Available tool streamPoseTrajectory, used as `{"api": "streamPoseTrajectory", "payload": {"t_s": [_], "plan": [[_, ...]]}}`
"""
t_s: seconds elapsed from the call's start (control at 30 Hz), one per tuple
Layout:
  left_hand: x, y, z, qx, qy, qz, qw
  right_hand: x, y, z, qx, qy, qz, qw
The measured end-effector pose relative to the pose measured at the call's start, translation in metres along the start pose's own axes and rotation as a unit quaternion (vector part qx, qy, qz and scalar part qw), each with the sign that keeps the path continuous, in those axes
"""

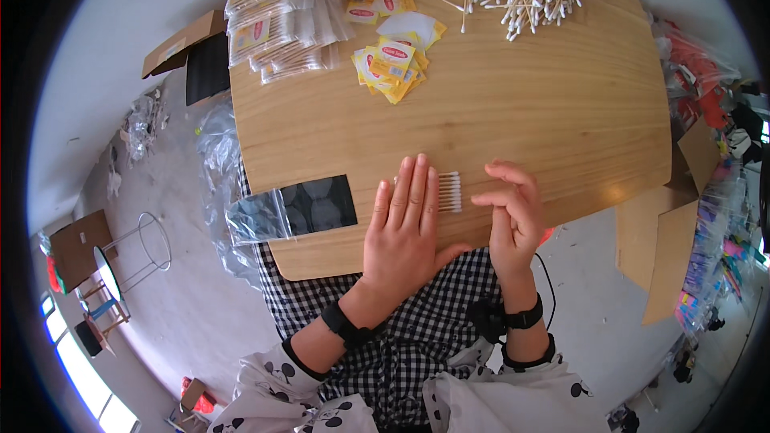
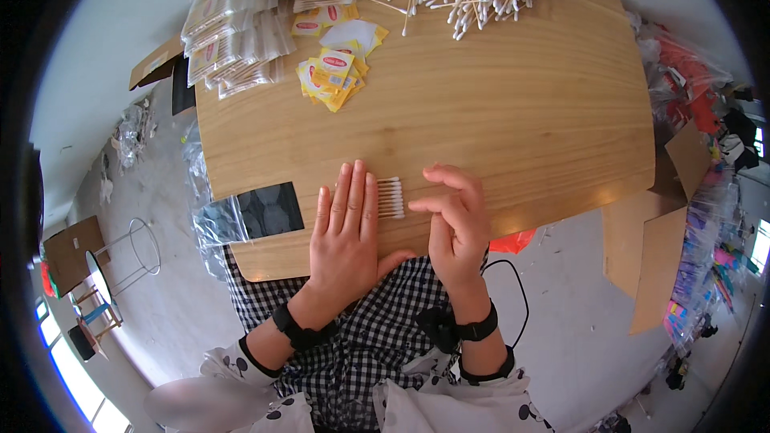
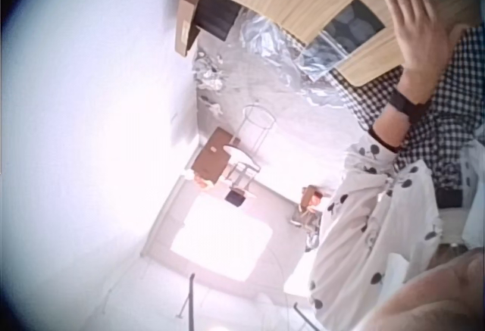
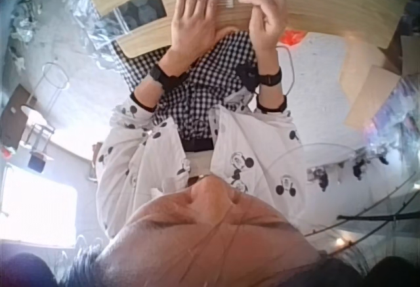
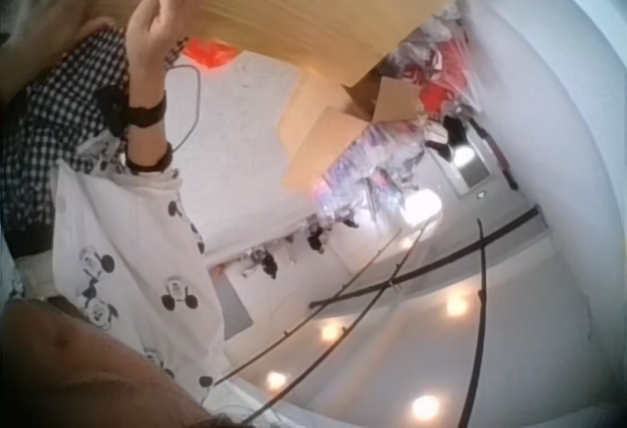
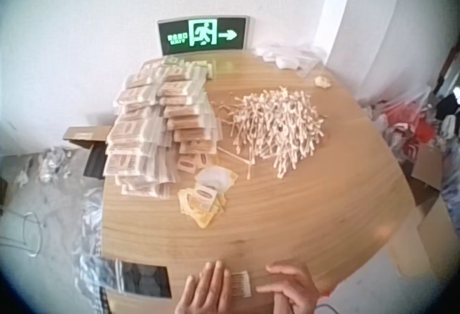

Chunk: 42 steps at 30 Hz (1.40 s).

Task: Organizing and packing cotton swabs into small plastic bags.

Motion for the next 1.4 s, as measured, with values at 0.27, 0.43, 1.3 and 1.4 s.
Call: {"api": "streamPoseTrajectory", "payload": {"t_s": [0.27,0.43,1.3,1.4], "plan": [[-0.001,0.001,0.003,-0.004,0.020,0.006,1.000,0.004,0.000,0.009,0.049,-0.073,-0.072,0.994],[0.000,0.000,0.003,-0.009,0.020,0.004,1.000,0.004,0.000,0.010,0.059,-0.087,-0.084,0.991],[0.000,0.000,0.002,-0.008,0.016,0.003,1.000,0.002,0.001,0.012,0.056,-0.108,-0.059,0.991],[0.000,0.001,0.000,-0.005,0.018,0.001,1.000,0.001,0.000,0.011,0.046,-0.098,-0.033,0.994]]}}
Point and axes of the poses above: each hand's wrist, its own y-axis towards the middle knuckle, its own z-axis out of the palm, x = y × z, the point moved 5 cm from there along y, towards the middle knuckle, and after that the axes turned 5 degrees about y, right-handed, at the moved point
